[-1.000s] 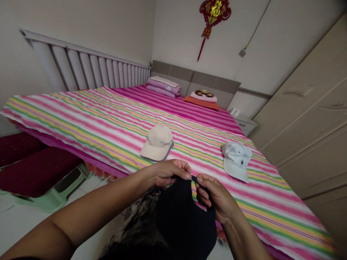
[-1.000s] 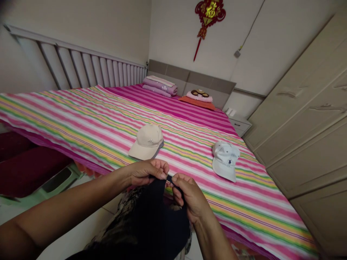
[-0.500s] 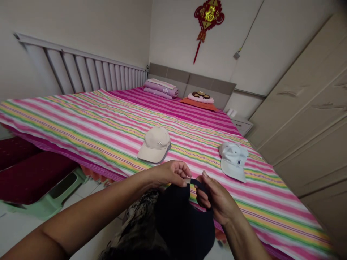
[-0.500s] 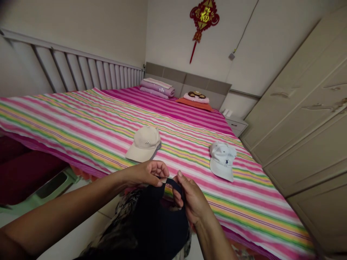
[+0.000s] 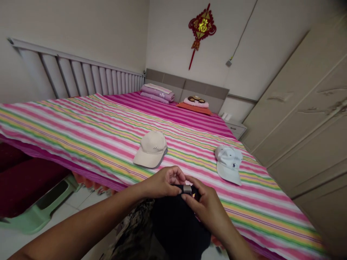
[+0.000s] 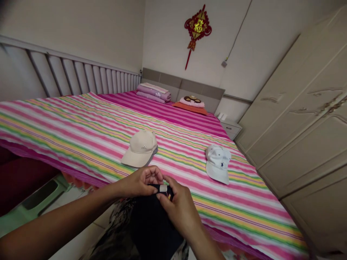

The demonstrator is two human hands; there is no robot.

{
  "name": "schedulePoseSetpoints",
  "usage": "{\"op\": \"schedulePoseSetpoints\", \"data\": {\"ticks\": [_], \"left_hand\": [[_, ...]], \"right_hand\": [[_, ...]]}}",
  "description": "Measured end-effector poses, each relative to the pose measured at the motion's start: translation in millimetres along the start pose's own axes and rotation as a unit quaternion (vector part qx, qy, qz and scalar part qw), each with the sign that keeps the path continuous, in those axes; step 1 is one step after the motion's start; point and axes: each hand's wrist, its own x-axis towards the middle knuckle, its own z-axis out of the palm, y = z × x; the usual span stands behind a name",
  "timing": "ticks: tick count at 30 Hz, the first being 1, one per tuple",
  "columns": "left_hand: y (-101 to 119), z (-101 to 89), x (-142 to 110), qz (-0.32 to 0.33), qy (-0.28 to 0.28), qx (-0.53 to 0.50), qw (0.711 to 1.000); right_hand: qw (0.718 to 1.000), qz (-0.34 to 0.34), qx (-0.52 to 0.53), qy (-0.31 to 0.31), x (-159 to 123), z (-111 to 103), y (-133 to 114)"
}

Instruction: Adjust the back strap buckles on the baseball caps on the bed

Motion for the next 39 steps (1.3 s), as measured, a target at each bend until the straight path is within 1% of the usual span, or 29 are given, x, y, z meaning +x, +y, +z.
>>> {"op": "schedulePoseSetpoints", "data": {"ticks": [2, 5, 7, 11, 13, 16, 19, 22, 25, 29, 31, 34, 39], "left_hand": [[-2.0, 0.6, -1.0, 0.001, 0.005, -0.006, 1.000], [-3.3, -1.4, -2.2, -0.007, 0.016, 0.016, 1.000], [-2.3, -4.0, -2.6, -0.016, 0.020, 0.040, 0.999], [2.2, -8.2, -3.4, -0.040, 0.038, 0.089, 0.995], [3.7, -8.9, -4.0, -0.037, 0.045, 0.099, 0.993], [3.9, -8.9, -5.0, -0.034, 0.019, 0.098, 0.994], [3.4, -7.5, -6.1, -0.041, -0.016, 0.067, 0.997], [4.4, -4.6, -6.8, -0.048, -0.013, 0.004, 0.999], [6.4, -2.0, -7.1, -0.067, 0.002, -0.052, 0.996], [7.3, -0.9, -8.0, -0.073, -0.002, -0.085, 0.994], [7.0, -0.5, -9.1, -0.071, 0.000, -0.089, 0.994], [7.7, 1.0, -11.2, -0.072, 0.006, -0.086, 0.994], [11.6, 3.8, -14.5, -0.071, 0.001, -0.089, 0.993]], "right_hand": [[0.996, -0.042, -0.083, 0.014, -1.6, 2.6, -3.2], [0.989, -0.065, -0.129, 0.031, -2.2, 5.1, -3.8], [0.992, -0.054, -0.109, 0.039, -1.7, 5.8, -2.1], [0.998, 0.007, -0.022, 0.063, -0.3, 5.6, 2.0], [0.997, 0.032, 0.018, 0.062, -0.3, 5.2, 2.5], [0.996, 0.053, 0.063, 0.045, -1.1, 4.7, 0.7], [0.996, 0.055, 0.068, 0.028, -2.4, 4.5, -2.7], [0.999, 0.031, 0.031, 0.015, -4.5, 3.7, -6.1], [0.998, -0.026, -0.060, 0.021, -7.8, 3.0, -8.8], [0.975, -0.135, -0.170, 0.055, -10.8, 3.7, -9.9], [0.965, -0.165, -0.193, 0.062, -10.7, 4.4, -9.8], [0.960, -0.183, -0.201, 0.064, -10.1, 4.8, -10.6], [0.963, -0.182, -0.192, 0.055, -12.5, 2.5, -13.5]]}}
